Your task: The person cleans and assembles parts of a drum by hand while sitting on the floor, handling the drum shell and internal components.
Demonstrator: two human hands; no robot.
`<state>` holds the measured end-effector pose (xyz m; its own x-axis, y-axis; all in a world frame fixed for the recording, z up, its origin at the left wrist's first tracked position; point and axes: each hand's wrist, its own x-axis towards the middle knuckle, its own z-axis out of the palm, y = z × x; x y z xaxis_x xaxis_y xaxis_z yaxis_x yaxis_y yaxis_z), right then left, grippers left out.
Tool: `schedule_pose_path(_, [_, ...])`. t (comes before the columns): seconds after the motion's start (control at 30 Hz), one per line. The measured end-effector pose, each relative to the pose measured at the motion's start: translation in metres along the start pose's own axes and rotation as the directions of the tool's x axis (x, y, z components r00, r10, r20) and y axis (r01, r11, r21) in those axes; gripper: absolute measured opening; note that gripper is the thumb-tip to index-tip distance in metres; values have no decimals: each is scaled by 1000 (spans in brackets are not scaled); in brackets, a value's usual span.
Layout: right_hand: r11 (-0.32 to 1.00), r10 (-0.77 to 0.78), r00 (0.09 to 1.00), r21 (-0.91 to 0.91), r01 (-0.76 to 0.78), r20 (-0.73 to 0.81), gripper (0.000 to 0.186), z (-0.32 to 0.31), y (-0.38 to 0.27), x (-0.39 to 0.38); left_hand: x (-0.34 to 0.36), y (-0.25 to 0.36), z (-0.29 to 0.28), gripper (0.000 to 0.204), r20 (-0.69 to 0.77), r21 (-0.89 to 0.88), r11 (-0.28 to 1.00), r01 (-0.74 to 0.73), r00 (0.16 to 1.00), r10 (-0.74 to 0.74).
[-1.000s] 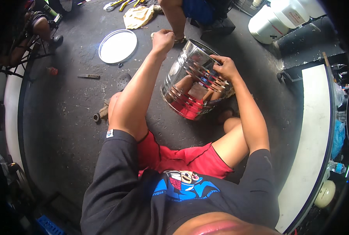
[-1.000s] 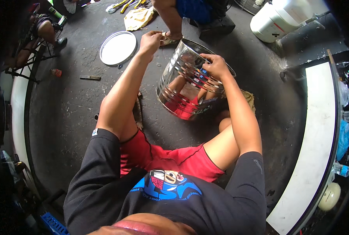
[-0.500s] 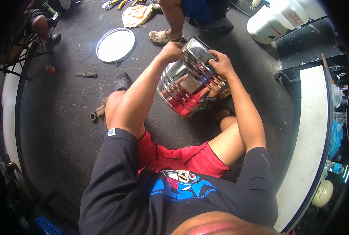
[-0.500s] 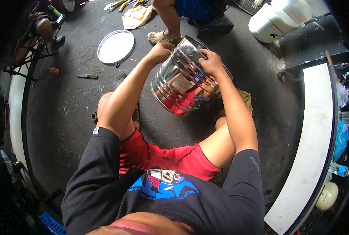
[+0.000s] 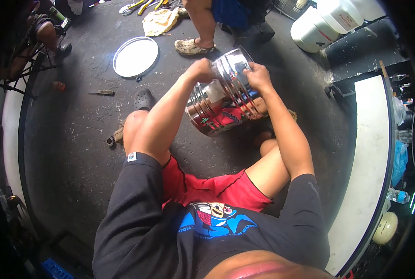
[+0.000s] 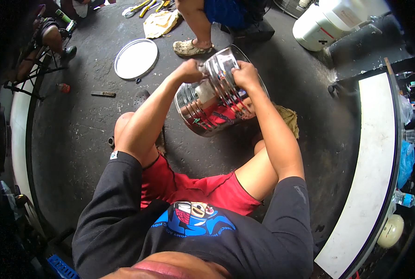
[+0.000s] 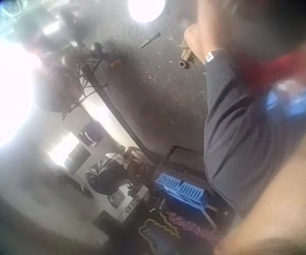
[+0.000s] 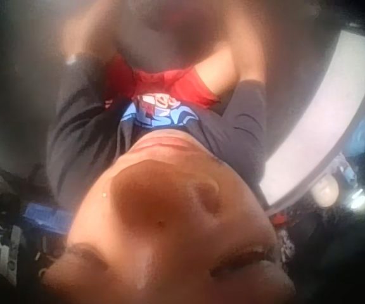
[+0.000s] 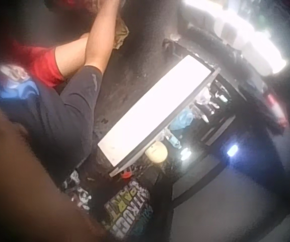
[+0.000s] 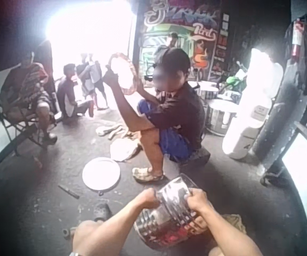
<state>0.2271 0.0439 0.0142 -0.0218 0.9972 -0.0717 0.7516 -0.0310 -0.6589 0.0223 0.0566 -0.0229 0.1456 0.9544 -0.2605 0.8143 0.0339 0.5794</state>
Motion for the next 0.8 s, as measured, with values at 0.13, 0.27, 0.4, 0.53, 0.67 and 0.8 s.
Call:
schedule_pose_path(0.13, [969,-158,985,201,141,69,26,9,25,12,-8,1,1,43,168,-45,996,-73,983,79])
schedule_pose_path(0.27, [925,-136,978,375,68,158,27,9,14,2,-20,4,-7,50,130,-13,997,-80,988,81])
schedule_pose_path(0.4, [931,-180,970,346,115,162,28,10,8,-5,-21,4,-7,61,167,-7,997,-75,983,75])
schedule_pose_path(0.53, [792,-260,920,609,31,292,37,7,9,-11,-27,14,-13,77,195,-158,981,-109,971,140])
schedule_pose_path(0.67, [866,-390,807,475,156,444,67,16,-23,-17,14,-41,5,45,-110,-481,865,-142,989,101])
schedule_pose_path(0.8, [919,-383,881,17,394,277,70,45,1,-25,12,-26,-2,37,53,-526,850,28,999,0])
